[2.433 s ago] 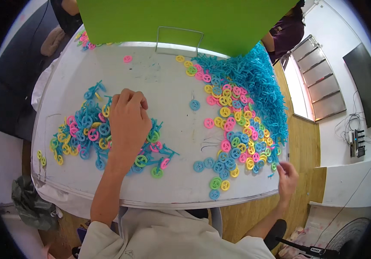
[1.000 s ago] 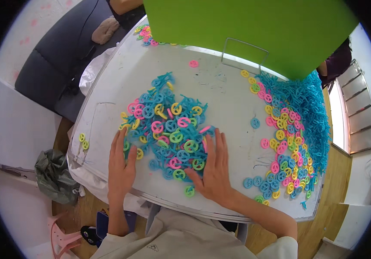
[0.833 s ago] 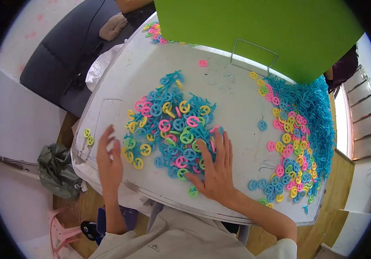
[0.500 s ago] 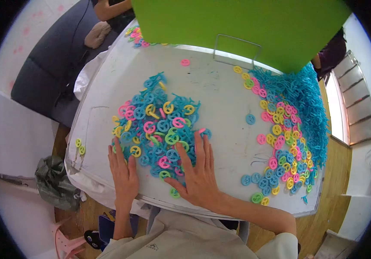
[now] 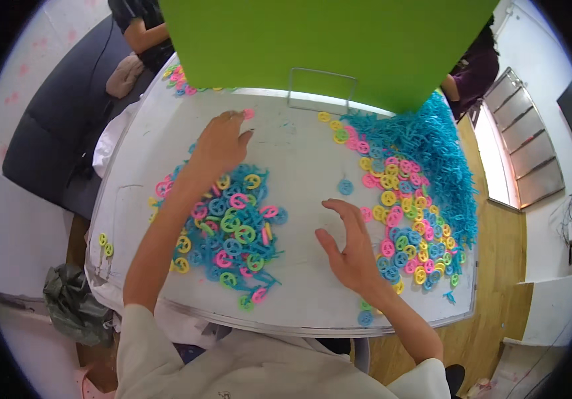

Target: Assembling colorful plastic gears by snapping them together on a table.

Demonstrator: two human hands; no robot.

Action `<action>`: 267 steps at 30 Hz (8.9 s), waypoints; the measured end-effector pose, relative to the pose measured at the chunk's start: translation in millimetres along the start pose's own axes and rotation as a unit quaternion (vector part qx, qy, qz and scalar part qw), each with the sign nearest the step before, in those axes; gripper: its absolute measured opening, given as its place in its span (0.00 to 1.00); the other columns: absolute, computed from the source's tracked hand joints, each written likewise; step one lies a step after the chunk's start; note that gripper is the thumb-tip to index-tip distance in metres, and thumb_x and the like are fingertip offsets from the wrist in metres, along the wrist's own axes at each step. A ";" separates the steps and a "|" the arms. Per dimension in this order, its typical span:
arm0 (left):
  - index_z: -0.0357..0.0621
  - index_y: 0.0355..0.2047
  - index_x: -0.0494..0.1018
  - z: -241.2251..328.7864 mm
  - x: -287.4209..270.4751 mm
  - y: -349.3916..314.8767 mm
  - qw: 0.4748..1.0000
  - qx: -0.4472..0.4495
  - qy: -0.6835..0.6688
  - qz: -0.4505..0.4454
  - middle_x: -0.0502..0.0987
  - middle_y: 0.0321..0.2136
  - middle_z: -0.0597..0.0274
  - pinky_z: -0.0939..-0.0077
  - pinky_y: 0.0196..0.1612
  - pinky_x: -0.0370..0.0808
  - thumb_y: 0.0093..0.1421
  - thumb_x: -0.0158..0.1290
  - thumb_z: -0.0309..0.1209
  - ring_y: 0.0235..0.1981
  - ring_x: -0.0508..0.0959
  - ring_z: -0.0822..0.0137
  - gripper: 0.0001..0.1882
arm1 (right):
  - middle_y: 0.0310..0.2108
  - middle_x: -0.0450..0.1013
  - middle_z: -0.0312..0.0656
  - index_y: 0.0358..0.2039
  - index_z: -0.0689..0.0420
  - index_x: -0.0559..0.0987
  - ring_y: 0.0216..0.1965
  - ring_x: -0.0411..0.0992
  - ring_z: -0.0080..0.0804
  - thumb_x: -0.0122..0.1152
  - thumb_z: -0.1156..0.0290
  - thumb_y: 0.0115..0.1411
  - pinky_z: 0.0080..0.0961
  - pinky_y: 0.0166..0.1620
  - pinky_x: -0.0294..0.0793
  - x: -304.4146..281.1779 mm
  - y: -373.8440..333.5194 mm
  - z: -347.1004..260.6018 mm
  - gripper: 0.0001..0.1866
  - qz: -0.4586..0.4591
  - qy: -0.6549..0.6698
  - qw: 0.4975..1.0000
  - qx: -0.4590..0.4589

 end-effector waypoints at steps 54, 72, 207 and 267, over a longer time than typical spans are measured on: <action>0.38 0.40 0.68 160.5 15.1 -72.6 0.624 -0.275 -0.716 -0.147 0.76 0.37 0.60 0.73 0.48 0.78 0.65 0.48 0.26 0.42 0.78 0.67 0.06 | 0.36 0.76 0.41 0.44 0.65 0.75 0.38 0.75 0.24 0.58 0.75 0.61 0.21 0.42 0.74 -34.3 10.6 33.6 0.12 -0.015 0.236 0.965 0.113; 0.37 0.34 0.64 170.1 21.7 -79.5 0.842 -0.183 -0.502 -0.078 0.73 0.29 0.58 0.76 0.36 0.73 0.64 0.47 0.21 0.31 0.73 0.72 0.03 | 0.33 0.78 0.43 0.42 0.65 0.74 0.34 0.77 0.24 0.61 0.73 0.60 0.18 0.38 0.75 -25.3 11.4 31.3 0.12 -0.018 0.294 0.923 0.246; 0.37 0.37 0.71 173.4 22.0 -63.7 0.716 -0.233 -0.637 -0.162 0.76 0.30 0.63 0.79 0.33 0.78 0.62 0.54 0.30 0.29 0.77 0.74 0.08 | 0.31 0.77 0.37 0.30 0.60 0.79 0.36 0.74 0.23 0.68 0.84 0.45 0.22 0.42 0.72 -51.0 10.1 52.2 0.11 -0.001 0.130 0.987 0.094; 0.31 0.38 0.69 185.5 20.3 -72.0 0.839 -0.130 -0.529 -0.007 0.78 0.33 0.52 0.76 0.38 0.79 0.63 0.44 0.16 0.35 0.81 0.66 0.05 | 0.28 0.77 0.37 0.35 0.64 0.80 0.24 0.69 0.16 0.62 0.64 0.60 0.15 0.31 0.69 -25.0 3.1 34.7 0.14 0.093 0.199 0.940 0.261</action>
Point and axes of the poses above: each hand's wrist, its own y-axis towards the middle knuckle, its own x-axis out of the palm, z = x × y, the point moved 1 cm from there along y, towards the middle knuckle
